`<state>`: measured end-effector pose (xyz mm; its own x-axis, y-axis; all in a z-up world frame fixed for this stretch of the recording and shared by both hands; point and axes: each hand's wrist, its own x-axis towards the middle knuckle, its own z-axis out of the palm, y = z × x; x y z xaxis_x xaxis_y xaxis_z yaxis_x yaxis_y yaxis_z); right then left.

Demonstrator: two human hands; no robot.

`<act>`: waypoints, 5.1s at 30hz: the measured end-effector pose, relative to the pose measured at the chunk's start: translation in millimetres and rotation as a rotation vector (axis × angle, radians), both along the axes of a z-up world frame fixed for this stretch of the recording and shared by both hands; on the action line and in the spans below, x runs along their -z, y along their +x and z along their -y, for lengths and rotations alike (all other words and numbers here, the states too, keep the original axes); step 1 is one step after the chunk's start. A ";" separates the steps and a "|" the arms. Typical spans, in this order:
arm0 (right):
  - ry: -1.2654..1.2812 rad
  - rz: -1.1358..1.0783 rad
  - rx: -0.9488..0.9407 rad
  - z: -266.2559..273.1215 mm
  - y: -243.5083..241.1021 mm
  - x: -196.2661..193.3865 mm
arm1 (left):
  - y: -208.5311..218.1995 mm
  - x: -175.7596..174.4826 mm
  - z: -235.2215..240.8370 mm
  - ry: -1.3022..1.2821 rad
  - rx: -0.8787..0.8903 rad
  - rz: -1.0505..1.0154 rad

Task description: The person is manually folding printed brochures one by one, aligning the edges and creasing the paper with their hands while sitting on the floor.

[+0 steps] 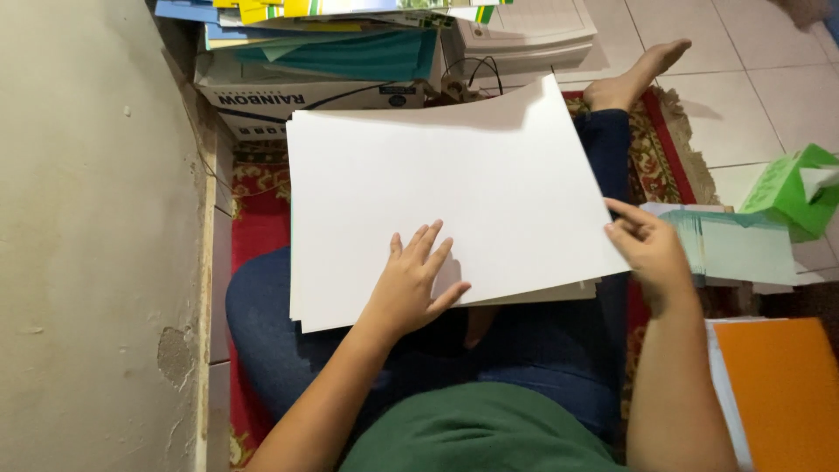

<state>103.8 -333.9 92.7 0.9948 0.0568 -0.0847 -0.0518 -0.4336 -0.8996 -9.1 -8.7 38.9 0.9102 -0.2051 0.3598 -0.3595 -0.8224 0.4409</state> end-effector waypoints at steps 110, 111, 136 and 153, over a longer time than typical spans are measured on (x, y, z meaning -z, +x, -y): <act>-0.936 0.449 -0.769 -152.6 43.2 88.5 | 141.7 33.7 -21.4 0.247 -0.204 -0.247; -0.943 0.480 -0.769 -158.0 52.9 87.9 | 142.8 33.9 -21.1 0.242 -0.198 -0.251; -0.985 0.446 -0.713 -136.6 16.0 99.9 | 141.0 33.2 -23.6 0.251 -0.207 -0.241; -0.898 0.613 -0.594 -185.7 102.9 105.4 | 143.5 36.4 -23.3 0.236 -0.201 -0.222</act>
<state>206.7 -148.2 -12.7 0.7239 0.6747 0.1437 0.6880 -0.7215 -0.0781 134.4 14.5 2.5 0.9912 -0.0679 0.1133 -0.0973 -0.9552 0.2795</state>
